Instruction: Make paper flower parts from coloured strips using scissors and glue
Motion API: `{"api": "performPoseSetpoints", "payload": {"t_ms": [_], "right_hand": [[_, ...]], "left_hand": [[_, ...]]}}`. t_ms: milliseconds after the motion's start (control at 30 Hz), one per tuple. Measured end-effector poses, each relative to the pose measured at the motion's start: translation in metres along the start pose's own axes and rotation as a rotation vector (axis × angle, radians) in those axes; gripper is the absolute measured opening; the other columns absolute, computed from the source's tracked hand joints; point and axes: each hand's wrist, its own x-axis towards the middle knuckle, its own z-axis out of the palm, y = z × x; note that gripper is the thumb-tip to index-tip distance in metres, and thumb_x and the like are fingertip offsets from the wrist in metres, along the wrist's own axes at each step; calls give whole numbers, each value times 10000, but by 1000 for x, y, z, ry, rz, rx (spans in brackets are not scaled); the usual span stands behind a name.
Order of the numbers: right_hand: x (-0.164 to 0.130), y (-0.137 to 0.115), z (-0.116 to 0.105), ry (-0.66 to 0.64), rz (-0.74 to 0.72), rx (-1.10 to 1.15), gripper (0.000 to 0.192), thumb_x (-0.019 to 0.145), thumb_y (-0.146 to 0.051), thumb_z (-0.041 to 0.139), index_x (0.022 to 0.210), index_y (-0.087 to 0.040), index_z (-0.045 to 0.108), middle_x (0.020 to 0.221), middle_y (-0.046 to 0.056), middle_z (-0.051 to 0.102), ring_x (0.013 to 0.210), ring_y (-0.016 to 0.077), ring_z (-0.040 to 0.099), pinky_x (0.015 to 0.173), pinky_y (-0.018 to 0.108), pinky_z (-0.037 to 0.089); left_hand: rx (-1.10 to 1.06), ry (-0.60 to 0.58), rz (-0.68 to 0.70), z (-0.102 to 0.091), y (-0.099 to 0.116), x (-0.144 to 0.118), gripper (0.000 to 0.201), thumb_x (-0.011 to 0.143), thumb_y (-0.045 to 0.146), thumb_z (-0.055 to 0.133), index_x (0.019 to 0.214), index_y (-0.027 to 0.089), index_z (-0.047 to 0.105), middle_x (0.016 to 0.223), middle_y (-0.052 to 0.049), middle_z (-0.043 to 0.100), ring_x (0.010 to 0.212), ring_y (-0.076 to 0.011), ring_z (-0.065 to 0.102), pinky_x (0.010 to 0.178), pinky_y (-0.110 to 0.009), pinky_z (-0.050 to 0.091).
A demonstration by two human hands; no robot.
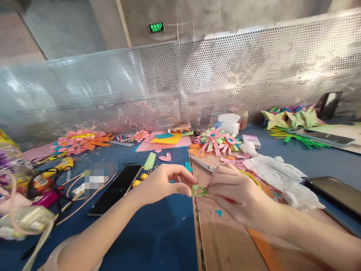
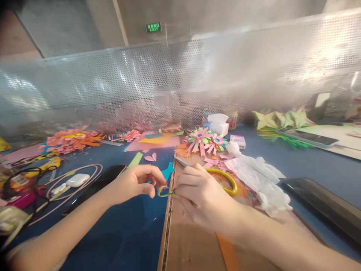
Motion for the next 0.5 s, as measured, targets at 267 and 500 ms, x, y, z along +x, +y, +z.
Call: {"api": "performPoseSetpoints", "payload": {"t_ms": [267, 500], "right_hand": [[0, 2, 5, 109, 53, -1, 226, 844, -85, 497, 641, -146, 574, 628, 14, 587, 658, 135, 450, 664, 311, 355], [-1, 0, 11, 164, 76, 4, 206, 836, -98, 510, 659, -146, 605, 631, 24, 588, 640, 136, 460, 636, 309, 360]], "left_hand": [[-301, 6, -128, 3, -9, 1, 152, 677, 265, 752, 761, 169, 670, 714, 9, 604, 641, -83, 505, 585, -206, 366], [-497, -6, -110, 12, -12, 3, 64, 687, 226, 743, 708, 183, 701, 809, 4, 564, 592, -50, 430, 525, -194, 307]]}}
